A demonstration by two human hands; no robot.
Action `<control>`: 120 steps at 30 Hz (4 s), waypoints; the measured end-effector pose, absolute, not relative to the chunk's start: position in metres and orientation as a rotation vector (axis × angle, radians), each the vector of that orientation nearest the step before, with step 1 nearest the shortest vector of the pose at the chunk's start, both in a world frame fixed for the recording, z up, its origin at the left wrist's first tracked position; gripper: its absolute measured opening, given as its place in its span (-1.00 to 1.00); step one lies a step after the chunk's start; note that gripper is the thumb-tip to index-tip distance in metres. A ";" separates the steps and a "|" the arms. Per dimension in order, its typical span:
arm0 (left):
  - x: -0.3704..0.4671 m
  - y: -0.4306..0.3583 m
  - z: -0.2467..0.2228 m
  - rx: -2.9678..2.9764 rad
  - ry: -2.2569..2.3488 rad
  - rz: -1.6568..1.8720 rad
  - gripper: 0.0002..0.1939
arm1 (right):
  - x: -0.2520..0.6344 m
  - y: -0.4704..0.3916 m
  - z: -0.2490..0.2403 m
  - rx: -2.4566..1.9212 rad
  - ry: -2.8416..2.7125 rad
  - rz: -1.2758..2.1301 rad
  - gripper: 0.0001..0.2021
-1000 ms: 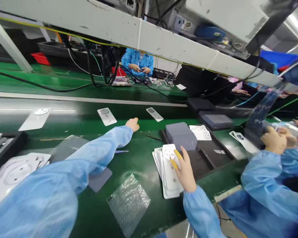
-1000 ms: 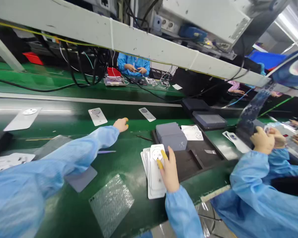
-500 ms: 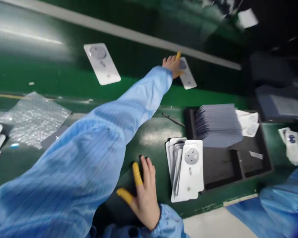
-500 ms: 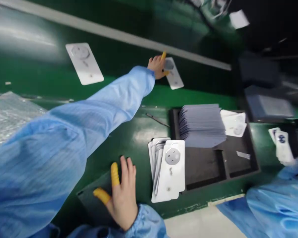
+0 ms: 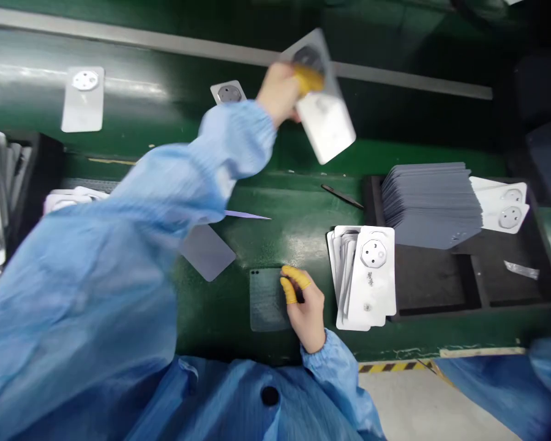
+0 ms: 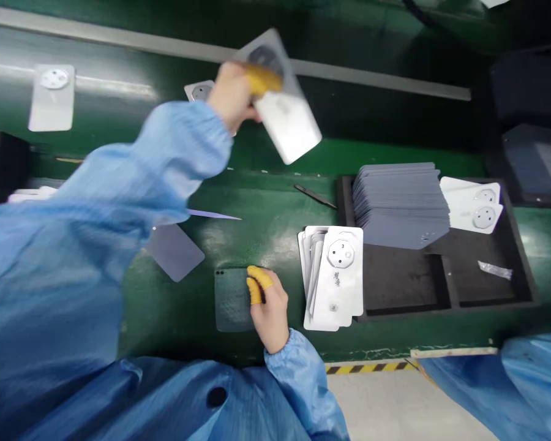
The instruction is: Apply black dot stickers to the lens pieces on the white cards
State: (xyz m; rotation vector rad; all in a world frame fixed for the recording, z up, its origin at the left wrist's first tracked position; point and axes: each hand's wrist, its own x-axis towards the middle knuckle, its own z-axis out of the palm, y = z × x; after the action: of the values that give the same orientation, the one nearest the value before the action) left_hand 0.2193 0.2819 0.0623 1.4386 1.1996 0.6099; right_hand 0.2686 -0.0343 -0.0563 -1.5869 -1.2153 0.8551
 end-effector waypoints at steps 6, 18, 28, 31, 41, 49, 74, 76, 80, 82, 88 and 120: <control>0.068 0.119 0.048 1.495 1.173 0.617 -0.61 | 0.281 -0.022 -0.024 -1.309 -0.734 1.304 -0.78; 0.076 0.022 -0.010 1.340 1.170 0.635 -0.77 | 0.265 -0.022 -0.013 -1.354 -1.757 0.426 -0.67; 0.070 0.027 -0.016 2.024 1.001 0.640 -0.81 | 0.256 -0.009 -0.032 -1.163 -1.879 0.699 -0.79; 0.070 0.030 -0.021 2.052 0.982 0.611 -0.82 | 0.251 -0.009 -0.041 -1.197 -1.774 0.730 -0.83; 0.067 0.034 -0.030 2.014 0.883 0.571 -0.79 | 0.252 -0.009 -0.049 -1.220 -1.683 0.795 -0.85; 0.079 0.030 -0.027 2.078 0.886 0.452 -0.92 | 0.252 -0.023 -0.061 -1.364 -1.768 0.612 -0.81; 0.072 0.017 0.040 1.294 1.069 0.990 -0.40 | 0.244 -0.008 0.034 -1.276 -2.111 0.079 -0.74; 0.071 0.018 0.040 1.337 1.113 1.006 -0.38 | 0.245 -0.011 0.032 -1.274 -2.106 0.144 -0.71; 0.073 0.017 0.041 1.413 1.136 1.042 -0.37 | 0.245 -0.011 0.028 -1.263 -2.060 0.214 -0.63; 0.074 0.016 0.041 1.444 1.134 1.028 -0.36 | 0.244 -0.009 0.028 -1.265 -2.046 0.230 -0.61; 0.073 0.014 0.037 1.523 1.225 1.066 -0.47 | 0.237 -0.011 0.030 -1.348 -2.106 0.259 -0.58; 0.087 0.028 0.015 0.694 1.107 1.199 -0.72 | 0.228 -0.025 0.002 -1.312 -1.504 0.739 -0.42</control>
State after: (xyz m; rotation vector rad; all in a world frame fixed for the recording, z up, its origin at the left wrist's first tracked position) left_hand 0.0870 0.0281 0.0152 0.6942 1.1074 1.1988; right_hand 0.2277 -0.0250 0.0017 -1.3125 -1.5036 0.7390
